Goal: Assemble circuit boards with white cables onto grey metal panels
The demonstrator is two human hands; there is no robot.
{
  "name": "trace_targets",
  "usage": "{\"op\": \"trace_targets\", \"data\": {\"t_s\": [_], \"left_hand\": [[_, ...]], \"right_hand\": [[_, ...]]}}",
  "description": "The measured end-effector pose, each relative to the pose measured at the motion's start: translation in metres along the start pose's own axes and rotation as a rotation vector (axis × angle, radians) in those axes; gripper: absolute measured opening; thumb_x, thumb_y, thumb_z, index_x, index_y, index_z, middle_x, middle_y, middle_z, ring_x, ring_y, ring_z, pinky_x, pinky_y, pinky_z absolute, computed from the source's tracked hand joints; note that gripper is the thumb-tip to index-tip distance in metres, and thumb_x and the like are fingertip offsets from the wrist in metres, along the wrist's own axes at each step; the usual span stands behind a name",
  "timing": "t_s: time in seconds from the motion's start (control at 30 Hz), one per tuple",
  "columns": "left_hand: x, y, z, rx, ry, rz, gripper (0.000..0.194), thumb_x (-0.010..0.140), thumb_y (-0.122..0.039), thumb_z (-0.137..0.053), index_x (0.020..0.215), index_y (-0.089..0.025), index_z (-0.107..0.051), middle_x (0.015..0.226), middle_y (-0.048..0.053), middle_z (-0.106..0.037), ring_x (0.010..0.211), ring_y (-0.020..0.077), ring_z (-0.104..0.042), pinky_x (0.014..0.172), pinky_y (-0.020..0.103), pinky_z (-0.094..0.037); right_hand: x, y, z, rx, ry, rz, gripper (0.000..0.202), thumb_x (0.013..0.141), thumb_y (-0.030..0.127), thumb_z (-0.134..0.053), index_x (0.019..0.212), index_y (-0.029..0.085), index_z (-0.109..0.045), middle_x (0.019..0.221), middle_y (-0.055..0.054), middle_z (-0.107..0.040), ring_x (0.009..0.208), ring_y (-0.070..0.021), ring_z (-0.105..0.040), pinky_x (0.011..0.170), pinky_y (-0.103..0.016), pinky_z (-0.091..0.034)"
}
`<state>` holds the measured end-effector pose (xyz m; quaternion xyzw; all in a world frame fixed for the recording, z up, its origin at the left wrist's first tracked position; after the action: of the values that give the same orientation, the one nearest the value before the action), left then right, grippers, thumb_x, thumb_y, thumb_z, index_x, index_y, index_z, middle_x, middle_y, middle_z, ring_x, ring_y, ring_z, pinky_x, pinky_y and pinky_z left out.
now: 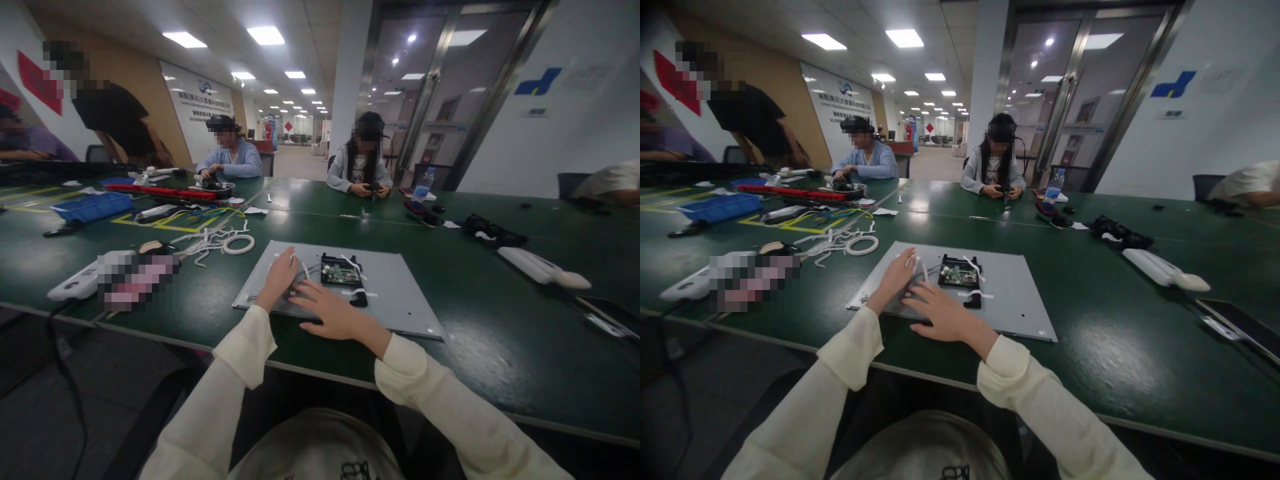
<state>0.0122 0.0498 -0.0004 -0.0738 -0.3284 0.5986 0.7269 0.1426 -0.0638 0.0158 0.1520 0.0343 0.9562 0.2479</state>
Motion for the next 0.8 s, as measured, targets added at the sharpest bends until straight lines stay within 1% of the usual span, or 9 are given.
{"op": "trace_targets", "data": {"t_s": [0.07,0.13,0.3,0.4,0.53,0.67,0.8], "left_hand": [[-0.003,-0.005,0.01,0.09,-0.086,-0.013,0.039,0.09,-0.025,-0.034,0.126,-0.013,-0.044,0.121,0.013,-0.057,0.111,0.0217,-0.054,0.093,0.033,-0.039],[-0.008,-0.012,0.018,0.175,-0.14,-0.052,0.037,0.09,-0.025,-0.035,0.124,-0.014,-0.045,0.117,0.012,-0.059,0.108,0.0218,-0.055,0.091,0.034,-0.04],[-0.017,-0.023,0.027,0.297,-0.214,-0.097,0.034,0.09,-0.023,-0.034,0.121,-0.016,-0.046,0.117,0.01,-0.058,0.107,0.0216,-0.053,0.093,0.036,-0.036],[-0.019,-0.023,0.027,0.328,-0.213,-0.106,0.033,0.09,-0.023,-0.035,0.12,-0.016,-0.046,0.116,0.01,-0.058,0.107,0.0217,-0.052,0.093,0.036,-0.035],[-0.02,-0.026,0.026,0.342,-0.196,-0.146,0.03,0.089,-0.022,-0.036,0.117,-0.017,-0.047,0.113,0.009,-0.059,0.105,0.0218,-0.052,0.09,0.036,-0.036],[-0.022,-0.028,0.024,0.334,-0.162,-0.175,0.028,0.089,-0.022,-0.037,0.115,-0.018,-0.048,0.113,0.008,-0.058,0.106,0.021,-0.051,0.089,0.035,-0.037],[-0.022,-0.027,0.021,0.333,-0.114,-0.179,0.027,0.09,-0.023,-0.036,0.114,-0.018,-0.048,0.114,0.008,-0.057,0.106,0.0209,-0.051,0.09,0.036,-0.038]], "right_hand": [[0.0,-0.005,-0.004,0.055,0.025,-0.043,0.053,0.088,0.037,-0.043,0.137,0.017,-0.036,0.143,-0.01,-0.03,0.135,-0.021,-0.017,0.111,-0.04,-0.02],[0.001,-0.009,-0.007,0.087,0.041,-0.067,0.05,0.09,0.036,-0.039,0.137,0.017,-0.035,0.143,-0.01,-0.029,0.135,-0.0206,-0.015,0.111,-0.04,-0.019],[0.003,-0.023,-0.011,0.068,0.037,-0.128,0.05,0.091,0.038,-0.037,0.137,0.018,-0.036,0.144,-0.01,-0.027,0.135,-0.0218,-0.018,0.11,-0.039,-0.019],[0.005,-0.042,-0.016,0.031,0.012,-0.21,0.051,0.09,0.039,-0.037,0.137,0.019,-0.036,0.144,-0.01,-0.026,0.134,-0.0229,-0.019,0.109,-0.04,-0.021],[0.003,-0.077,-0.02,-0.023,-0.007,-0.357,0.052,0.09,0.04,-0.036,0.138,0.021,-0.034,0.144,-0.01,-0.026,0.134,-0.0239,-0.02,0.108,-0.043,-0.022],[-0.01,-0.112,-0.016,-0.076,-0.002,-0.514,0.053,0.091,0.043,-0.031,0.14,0.021,-0.03,0.144,-0.011,-0.028,0.133,-0.0235,-0.023,0.106,-0.044,-0.024],[-0.031,-0.147,-0.007,-0.139,-0.002,-0.672,0.054,0.091,0.044,-0.028,0.14,0.021,-0.028,0.143,-0.011,-0.03,0.131,-0.0238,-0.027,0.104,-0.043,-0.026]]}}
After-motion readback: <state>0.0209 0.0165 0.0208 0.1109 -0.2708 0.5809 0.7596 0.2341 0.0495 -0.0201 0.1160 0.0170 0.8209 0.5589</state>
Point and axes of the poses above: each hand's wrist, its own x-axis towards the middle knuckle, its own z-axis out of the back of the hand, y = z × x, the point moved 5 cm from there along x, towards the middle knuckle
